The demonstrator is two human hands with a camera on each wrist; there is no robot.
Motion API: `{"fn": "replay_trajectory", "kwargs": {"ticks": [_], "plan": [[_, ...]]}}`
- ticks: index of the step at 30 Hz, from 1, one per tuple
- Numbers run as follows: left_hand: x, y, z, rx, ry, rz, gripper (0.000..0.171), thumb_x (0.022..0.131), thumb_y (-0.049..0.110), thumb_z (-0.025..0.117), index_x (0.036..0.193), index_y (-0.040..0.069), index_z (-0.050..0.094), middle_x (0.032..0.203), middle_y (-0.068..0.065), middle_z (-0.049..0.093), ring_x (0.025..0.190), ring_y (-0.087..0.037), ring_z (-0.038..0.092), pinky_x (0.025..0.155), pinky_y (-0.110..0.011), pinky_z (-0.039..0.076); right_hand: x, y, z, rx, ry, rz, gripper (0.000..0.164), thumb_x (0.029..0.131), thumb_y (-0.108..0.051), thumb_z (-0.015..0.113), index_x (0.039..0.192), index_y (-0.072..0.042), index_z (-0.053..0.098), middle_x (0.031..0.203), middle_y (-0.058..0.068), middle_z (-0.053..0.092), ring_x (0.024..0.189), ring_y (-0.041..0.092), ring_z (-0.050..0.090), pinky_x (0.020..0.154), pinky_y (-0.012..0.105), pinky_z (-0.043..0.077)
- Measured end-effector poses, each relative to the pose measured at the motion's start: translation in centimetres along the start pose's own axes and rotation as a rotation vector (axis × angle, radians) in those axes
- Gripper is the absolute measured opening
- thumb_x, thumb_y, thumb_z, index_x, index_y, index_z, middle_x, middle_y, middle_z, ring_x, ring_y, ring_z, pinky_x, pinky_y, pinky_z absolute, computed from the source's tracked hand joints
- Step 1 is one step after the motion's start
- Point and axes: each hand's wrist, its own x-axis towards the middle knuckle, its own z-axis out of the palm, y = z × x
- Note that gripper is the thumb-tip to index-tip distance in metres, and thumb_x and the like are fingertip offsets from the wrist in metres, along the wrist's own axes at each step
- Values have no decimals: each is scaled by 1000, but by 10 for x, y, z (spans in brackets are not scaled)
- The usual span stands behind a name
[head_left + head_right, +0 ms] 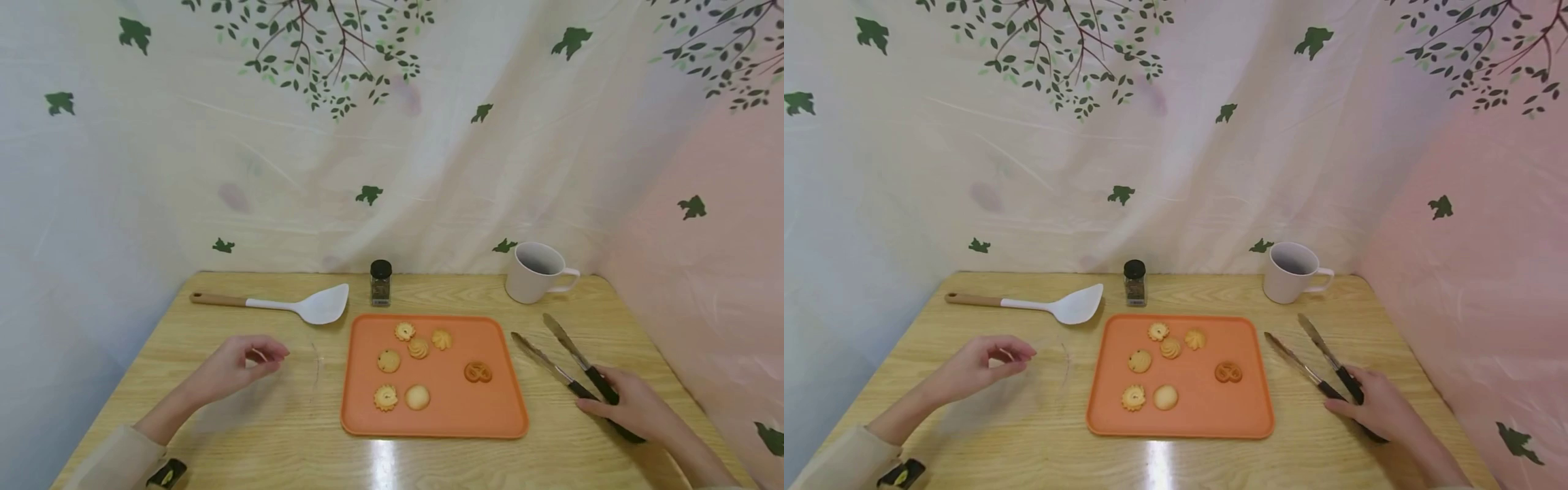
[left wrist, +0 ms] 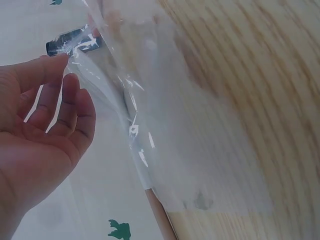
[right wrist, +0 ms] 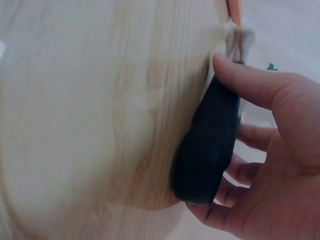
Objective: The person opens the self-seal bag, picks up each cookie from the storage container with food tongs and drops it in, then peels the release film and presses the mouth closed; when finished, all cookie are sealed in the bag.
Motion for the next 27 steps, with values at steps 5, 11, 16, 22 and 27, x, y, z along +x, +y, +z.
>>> {"fn": "replay_trajectory", "kwargs": {"ticks": [5, 11, 16, 22, 27], "plan": [[-2, 3, -2, -2, -5, -5, 13, 94, 1, 71, 107, 2, 72, 101, -10, 73, 87, -11, 66, 75, -31, 57, 1, -1, 4, -13, 1, -11, 73, 82, -34, 86, 129, 14, 57, 113, 29, 64, 102, 48, 61, 78, 62, 52], [-4, 4, -3, -5, -15, -7, 12, 94, 1, 71, 105, 2, 72, 100, -11, 73, 87, -11, 66, 74, -31, 57, 2, -2, 6, 24, 23, -39, 65, 82, -31, 87, 125, 11, 61, 113, 23, 68, 101, 43, 64, 79, 59, 52], [-3, 1, -2, -2, -1, 14, 12, 94, 2, 71, 105, 1, 74, 100, -11, 74, 87, -9, 66, 74, -31, 57, 6, -2, 4, 8, 24, -20, 68, 83, -36, 85, 126, 10, 60, 111, 19, 69, 98, 38, 65, 77, 53, 53], [-1, -5, 0, -24, -7, 44, 11, 93, 1, 72, 104, 1, 75, 99, -13, 74, 86, -9, 67, 73, -30, 57, 1, 3, 4, 7, -5, 6, 68, 85, -39, 83, 123, 13, 61, 110, 22, 68, 98, 40, 64, 76, 56, 54], [-3, -8, 1, -26, -3, 56, 11, 94, 4, 72, 104, 1, 75, 98, -12, 74, 86, -9, 67, 73, -29, 57, 1, 1, 4, 22, -2, 21, 68, 86, -39, 83, 124, 13, 61, 112, 24, 67, 100, 42, 64, 78, 58, 53]]}}
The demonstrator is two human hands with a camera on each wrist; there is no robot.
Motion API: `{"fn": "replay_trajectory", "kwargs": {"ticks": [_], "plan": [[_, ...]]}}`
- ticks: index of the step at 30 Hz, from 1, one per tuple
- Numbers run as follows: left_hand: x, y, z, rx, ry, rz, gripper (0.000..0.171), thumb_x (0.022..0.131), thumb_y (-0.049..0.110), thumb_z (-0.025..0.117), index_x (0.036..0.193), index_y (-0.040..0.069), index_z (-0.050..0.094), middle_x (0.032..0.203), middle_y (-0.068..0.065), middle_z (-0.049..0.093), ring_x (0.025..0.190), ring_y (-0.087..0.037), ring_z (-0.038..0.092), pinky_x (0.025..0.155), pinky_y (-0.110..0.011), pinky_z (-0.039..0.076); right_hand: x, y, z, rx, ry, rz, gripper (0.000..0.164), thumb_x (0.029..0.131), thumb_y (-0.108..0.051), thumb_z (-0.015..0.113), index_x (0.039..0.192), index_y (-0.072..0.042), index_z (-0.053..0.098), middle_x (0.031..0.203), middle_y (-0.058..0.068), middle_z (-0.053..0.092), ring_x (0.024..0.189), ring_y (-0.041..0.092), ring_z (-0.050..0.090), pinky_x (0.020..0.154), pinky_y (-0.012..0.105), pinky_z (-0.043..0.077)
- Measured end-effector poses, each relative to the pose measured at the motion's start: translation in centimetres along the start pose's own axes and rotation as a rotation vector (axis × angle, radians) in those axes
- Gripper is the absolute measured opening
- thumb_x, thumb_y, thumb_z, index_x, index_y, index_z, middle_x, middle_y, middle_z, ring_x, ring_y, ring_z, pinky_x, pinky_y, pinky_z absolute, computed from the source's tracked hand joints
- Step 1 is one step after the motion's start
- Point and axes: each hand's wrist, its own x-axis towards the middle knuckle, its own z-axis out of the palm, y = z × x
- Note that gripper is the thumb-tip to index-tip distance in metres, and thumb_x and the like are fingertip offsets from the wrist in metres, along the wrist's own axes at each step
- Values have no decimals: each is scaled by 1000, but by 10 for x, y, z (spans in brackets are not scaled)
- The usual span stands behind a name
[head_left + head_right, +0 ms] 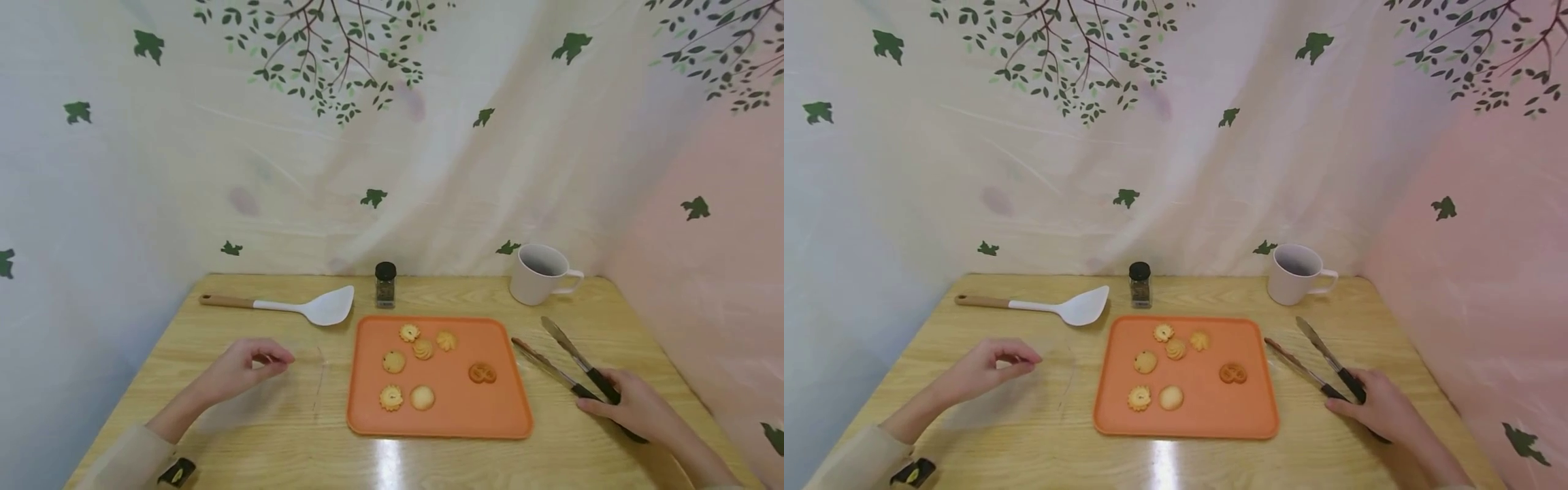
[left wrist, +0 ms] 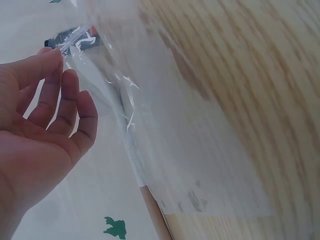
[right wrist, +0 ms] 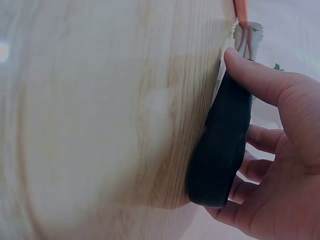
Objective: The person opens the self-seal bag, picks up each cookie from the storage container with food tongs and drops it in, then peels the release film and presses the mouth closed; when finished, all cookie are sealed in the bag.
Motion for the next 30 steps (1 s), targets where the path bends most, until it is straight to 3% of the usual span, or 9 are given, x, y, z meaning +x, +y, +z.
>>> {"fn": "replay_trajectory", "kwargs": {"ticks": [10, 15, 18, 22, 27, 30], "plan": [[8, 3, 2, 15, 13, -2, 11, 96, 9, 71, 105, 4, 76, 101, -11, 74, 88, -11, 67, 76, -30, 56, 0, 6, -8, -10, 18, -15, 62, 86, -36, 82, 126, 7, 63, 113, 23, 68, 100, 45, 64, 76, 61, 52], [1, 3, 0, 15, 10, 13, 12, 96, 8, 71, 106, 4, 76, 101, -10, 74, 88, -10, 67, 73, -30, 57, -3, 3, -6, -23, 29, -26, 62, 87, -36, 82, 126, 7, 64, 111, 23, 69, 99, 43, 64, 75, 59, 52], [1, 4, 2, 21, 12, -9, 12, 96, 9, 71, 106, 6, 76, 101, -7, 74, 88, -10, 66, 75, -29, 56, -7, 2, -8, -30, 2, 26, 70, 90, -39, 78, 132, 12, 57, 98, 17, 67, 82, 31, 62, 65, 45, 51], [1, 7, 0, 42, 13, -55, 14, 97, 16, 72, 108, 8, 76, 103, -4, 75, 90, -10, 66, 79, -30, 54, -9, -2, -13, -6, -23, 57, 69, 94, -38, 74, 136, 12, 52, 74, 2, 50, 61, 16, 43, 51, 29, 34], [2, 9, -1, 52, 15, -79, 24, 97, 18, 72, 115, 2, 73, 103, -4, 75, 91, -10, 67, 80, -29, 55, -12, -4, -17, 7, 19, 26, 54, 94, -35, 74, 131, 2, 60, 68, -3, 46, 54, 10, 40, 48, 26, 33], [3, 9, -1, 50, 19, -75, 28, 96, 14, 72, 119, -2, 71, 101, -6, 75, 91, -10, 67, 81, -30, 56, -15, -6, -18, 23, 49, 16, 60, 93, -34, 76, 136, 4, 58, 67, -3, 46, 49, 7, 37, 45, 26, 35]]}}
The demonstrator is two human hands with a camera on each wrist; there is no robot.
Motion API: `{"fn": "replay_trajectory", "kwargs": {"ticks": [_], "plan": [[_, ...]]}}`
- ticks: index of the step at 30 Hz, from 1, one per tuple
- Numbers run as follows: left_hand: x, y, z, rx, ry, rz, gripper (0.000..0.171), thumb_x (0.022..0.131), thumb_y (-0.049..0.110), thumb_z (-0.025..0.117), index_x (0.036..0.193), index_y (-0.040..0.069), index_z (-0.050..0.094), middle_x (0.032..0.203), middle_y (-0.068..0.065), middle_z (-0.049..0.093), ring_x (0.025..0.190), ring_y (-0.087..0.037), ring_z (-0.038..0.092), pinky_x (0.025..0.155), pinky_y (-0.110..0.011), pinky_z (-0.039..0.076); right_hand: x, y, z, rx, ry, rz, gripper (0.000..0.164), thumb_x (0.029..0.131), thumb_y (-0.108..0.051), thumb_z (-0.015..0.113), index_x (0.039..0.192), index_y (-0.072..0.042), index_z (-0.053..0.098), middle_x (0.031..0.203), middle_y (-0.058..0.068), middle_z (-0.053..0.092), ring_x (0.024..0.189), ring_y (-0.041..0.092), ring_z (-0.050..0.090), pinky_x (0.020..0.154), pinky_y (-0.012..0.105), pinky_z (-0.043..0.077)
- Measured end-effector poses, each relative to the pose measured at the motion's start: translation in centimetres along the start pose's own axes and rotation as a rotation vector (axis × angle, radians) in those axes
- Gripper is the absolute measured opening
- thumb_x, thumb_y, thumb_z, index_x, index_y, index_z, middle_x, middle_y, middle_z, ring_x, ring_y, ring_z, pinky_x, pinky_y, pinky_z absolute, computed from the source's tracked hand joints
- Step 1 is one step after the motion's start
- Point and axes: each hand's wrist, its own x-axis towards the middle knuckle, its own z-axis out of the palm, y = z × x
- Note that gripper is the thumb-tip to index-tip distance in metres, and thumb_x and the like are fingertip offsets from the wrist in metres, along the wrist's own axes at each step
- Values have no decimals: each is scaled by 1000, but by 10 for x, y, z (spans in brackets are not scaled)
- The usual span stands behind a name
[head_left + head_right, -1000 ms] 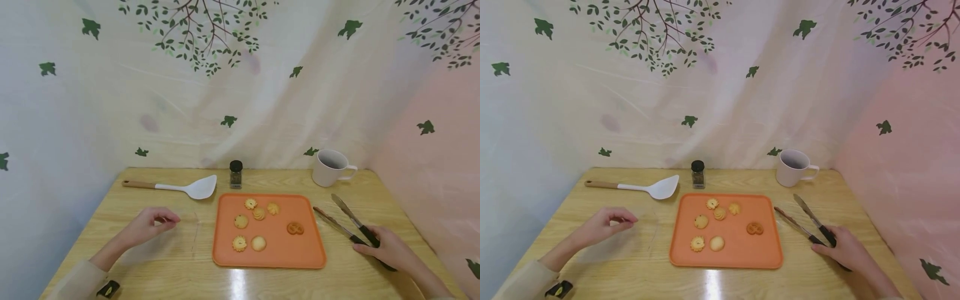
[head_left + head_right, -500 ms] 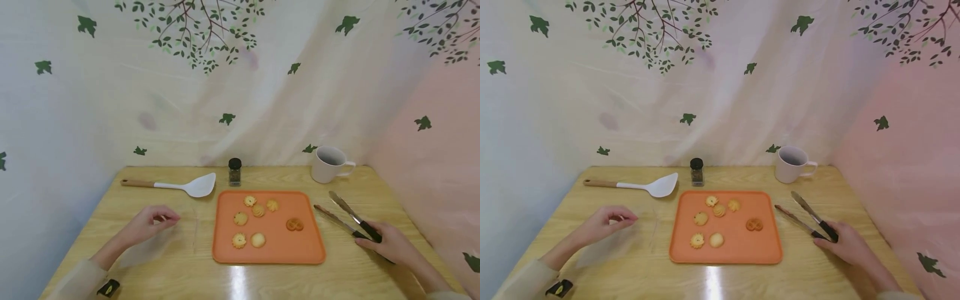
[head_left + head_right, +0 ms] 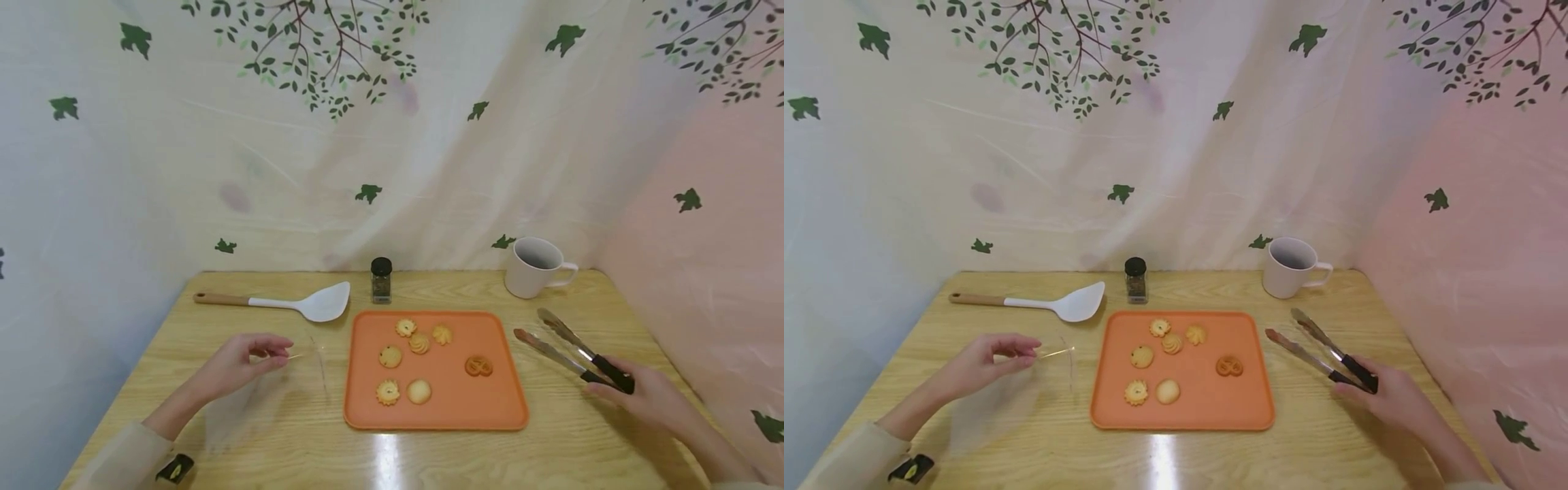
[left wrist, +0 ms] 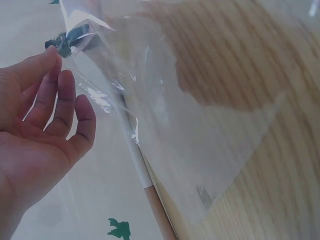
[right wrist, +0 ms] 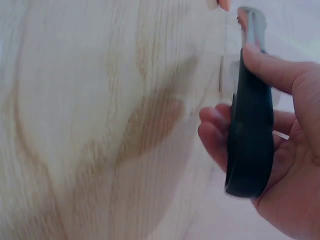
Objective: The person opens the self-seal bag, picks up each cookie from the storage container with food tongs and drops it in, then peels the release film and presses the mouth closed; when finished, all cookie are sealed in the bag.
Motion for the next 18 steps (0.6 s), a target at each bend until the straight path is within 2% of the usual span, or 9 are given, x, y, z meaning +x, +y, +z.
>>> {"fn": "replay_trajectory", "kwargs": {"ticks": [2, 4, 6, 8, 10, 12, 14, 18], "plan": [[1, 0, 1, 2, 3, 8, 27, 96, 11, 72, 119, -2, 70, 102, -7, 75, 91, -9, 67, 80, -29, 56, -2, -2, 0, 3, 38, -48, 64, 90, -32, 80, 136, 6, 58, 68, -3, 50, 49, 5, 37, 44, 25, 36], [2, 0, 1, 2, 6, 18, 24, 96, 9, 72, 117, -2, 71, 102, -8, 74, 90, -9, 67, 79, -29, 56, -3, -5, 1, -4, 86, -122, 64, 85, -29, 84, 134, 6, 61, 74, 0, 60, 52, 3, 41, 46, 24, 37], [4, -1, 2, 3, 6, 33, 22, 96, 7, 71, 116, -2, 71, 102, -9, 74, 89, -9, 67, 79, -29, 56, -3, -8, 3, -34, 149, -217, 62, 79, -26, 89, 130, 1, 66, 86, 3, 70, 60, 1, 49, 50, 20, 41], [4, -1, 3, 0, 2, 46, 21, 96, 6, 71, 114, -2, 72, 101, -10, 74, 89, -9, 67, 78, -28, 56, -2, -12, 5, -66, 189, -313, 60, 75, -26, 91, 126, -2, 70, 100, 5, 74, 71, 0, 57, 58, 15, 44], [5, -1, 4, -4, -3, 51, 19, 95, 6, 71, 113, -1, 72, 101, -10, 74, 88, -9, 67, 77, -28, 56, 0, -17, 7, -78, 197, -399, 59, 74, -23, 92, 126, -3, 70, 108, 6, 74, 77, -2, 59, 61, 11, 42], [4, -1, 4, -5, -9, 48, 19, 95, 6, 71, 113, -1, 72, 101, -10, 74, 88, -9, 67, 77, -28, 56, 2, -20, 10, -83, 190, -471, 59, 74, -21, 92, 126, -4, 70, 109, 3, 73, 79, -4, 60, 61, 8, 42], [5, -1, 5, -7, -15, 41, 18, 95, 6, 72, 112, 0, 72, 102, -10, 74, 88, -10, 67, 77, -29, 56, 4, -23, 12, -74, 172, -526, 58, 75, -18, 91, 126, -3, 69, 107, 2, 71, 73, -6, 55, 56, 10, 38], [5, -1, 6, -18, -29, 29, 17, 95, 7, 72, 111, 1, 72, 103, -10, 74, 88, -10, 67, 77, -29, 56, 8, -25, 17, -109, 176, -560, 55, 74, -20, 91, 124, -6, 71, 104, -3, 69, 72, -8, 52, 55, 12, 38]]}}
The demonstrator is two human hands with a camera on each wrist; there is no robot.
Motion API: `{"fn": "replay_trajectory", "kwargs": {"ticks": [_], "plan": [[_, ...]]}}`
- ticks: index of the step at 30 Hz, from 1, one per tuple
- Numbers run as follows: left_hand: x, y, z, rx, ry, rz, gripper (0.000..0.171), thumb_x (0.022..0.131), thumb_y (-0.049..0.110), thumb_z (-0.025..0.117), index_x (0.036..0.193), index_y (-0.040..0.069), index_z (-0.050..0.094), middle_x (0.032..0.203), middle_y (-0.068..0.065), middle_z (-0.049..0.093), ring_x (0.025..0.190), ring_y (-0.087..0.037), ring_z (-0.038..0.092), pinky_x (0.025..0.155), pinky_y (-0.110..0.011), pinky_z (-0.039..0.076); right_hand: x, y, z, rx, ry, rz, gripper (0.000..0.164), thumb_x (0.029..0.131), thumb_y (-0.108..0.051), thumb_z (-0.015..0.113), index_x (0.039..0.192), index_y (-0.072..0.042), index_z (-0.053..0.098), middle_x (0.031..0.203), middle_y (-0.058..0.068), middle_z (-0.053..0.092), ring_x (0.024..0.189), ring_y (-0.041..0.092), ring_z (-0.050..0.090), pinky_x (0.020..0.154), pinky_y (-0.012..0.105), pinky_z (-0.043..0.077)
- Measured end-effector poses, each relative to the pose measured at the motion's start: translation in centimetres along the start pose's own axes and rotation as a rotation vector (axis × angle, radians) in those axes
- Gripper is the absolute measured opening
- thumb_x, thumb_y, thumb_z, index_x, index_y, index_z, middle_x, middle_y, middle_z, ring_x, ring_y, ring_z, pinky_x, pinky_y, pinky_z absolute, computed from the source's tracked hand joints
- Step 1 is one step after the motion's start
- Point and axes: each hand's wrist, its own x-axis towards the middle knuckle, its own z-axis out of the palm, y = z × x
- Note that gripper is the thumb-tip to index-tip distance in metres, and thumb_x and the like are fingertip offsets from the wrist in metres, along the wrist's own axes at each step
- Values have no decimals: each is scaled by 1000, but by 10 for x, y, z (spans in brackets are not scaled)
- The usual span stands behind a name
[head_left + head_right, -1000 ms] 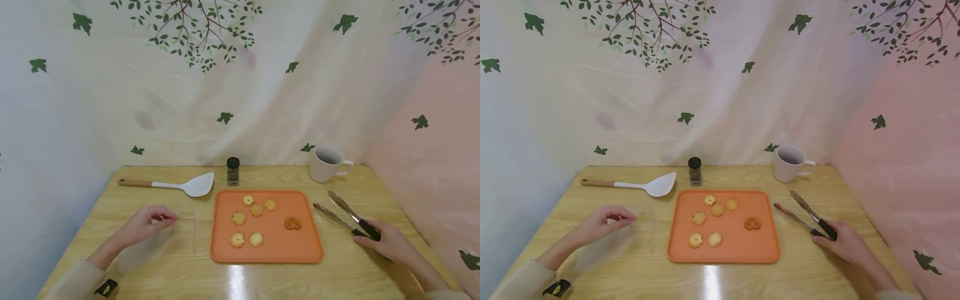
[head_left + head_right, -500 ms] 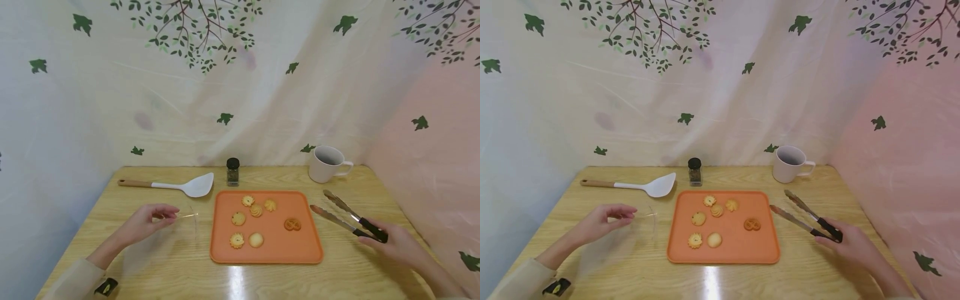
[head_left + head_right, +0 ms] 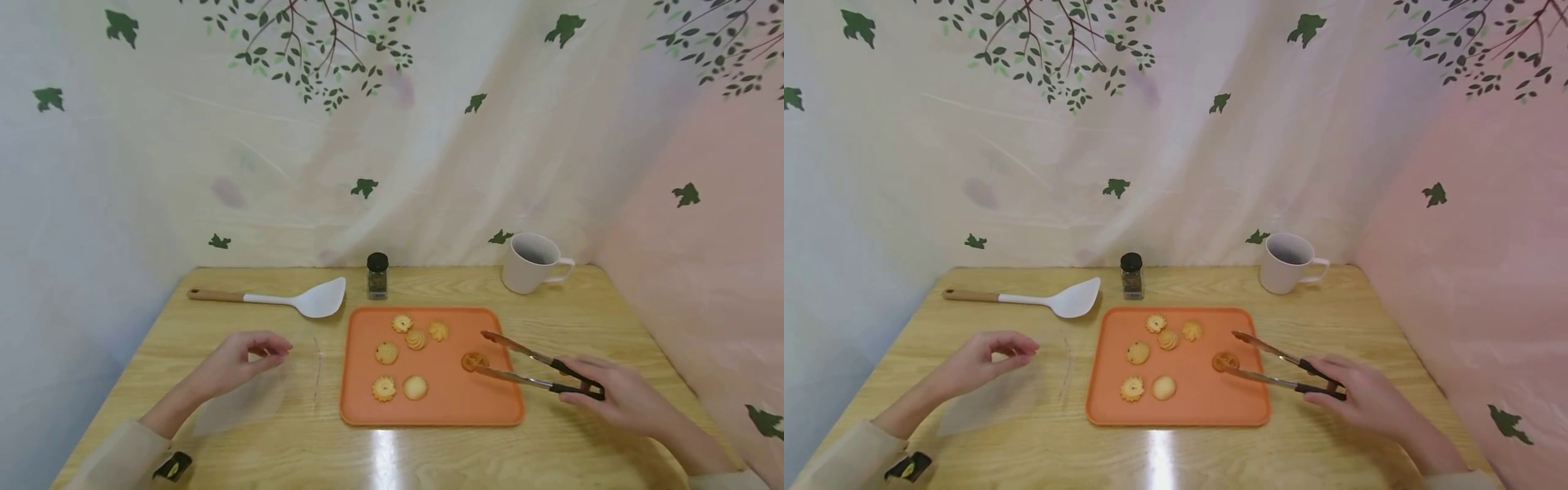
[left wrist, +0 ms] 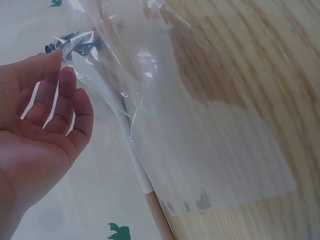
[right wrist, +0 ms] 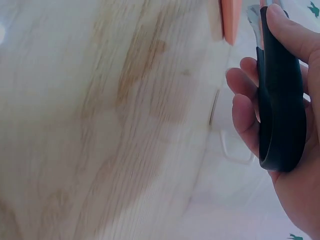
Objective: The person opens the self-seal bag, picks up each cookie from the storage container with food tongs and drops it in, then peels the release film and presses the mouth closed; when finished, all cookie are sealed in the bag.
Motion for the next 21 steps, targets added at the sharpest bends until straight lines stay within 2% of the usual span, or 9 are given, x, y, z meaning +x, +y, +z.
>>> {"fn": "replay_trajectory", "kwargs": {"ticks": [5, 11, 17, 21], "plan": [[-1, 1, -1, -31, -17, -11, 16, 95, 7, 71, 110, 1, 72, 104, -11, 73, 89, -11, 66, 77, -30, 56, 5, -1, 2, -37, -57, 13, 52, 78, -27, 89, 124, -9, 71, 101, -8, 68, 71, -10, 49, 55, 19, 41], [-3, 2, -1, -33, -19, -42, 15, 95, 7, 72, 109, 2, 72, 104, -10, 73, 89, -11, 66, 76, -29, 56, 8, -3, 3, -39, -105, 14, 50, 82, -28, 86, 126, -11, 70, 105, -4, 69, 70, -11, 49, 54, 22, 43], [-2, 2, 0, -35, -20, -31, 13, 95, 5, 71, 108, 2, 73, 103, -10, 73, 89, -11, 66, 76, -30, 56, 11, -3, 5, -110, -97, -37, 50, 81, -31, 86, 126, -14, 72, 108, -5, 72, 82, 2, 64, 59, 29, 52], [-2, 2, -1, -40, -27, -42, 13, 95, 5, 71, 108, 2, 72, 103, -10, 73, 89, -12, 66, 78, -30, 56, 10, -2, 5, -126, -105, -33, 50, 82, -31, 85, 127, -14, 71, 110, -3, 72, 87, 9, 69, 63, 33, 56]]}}
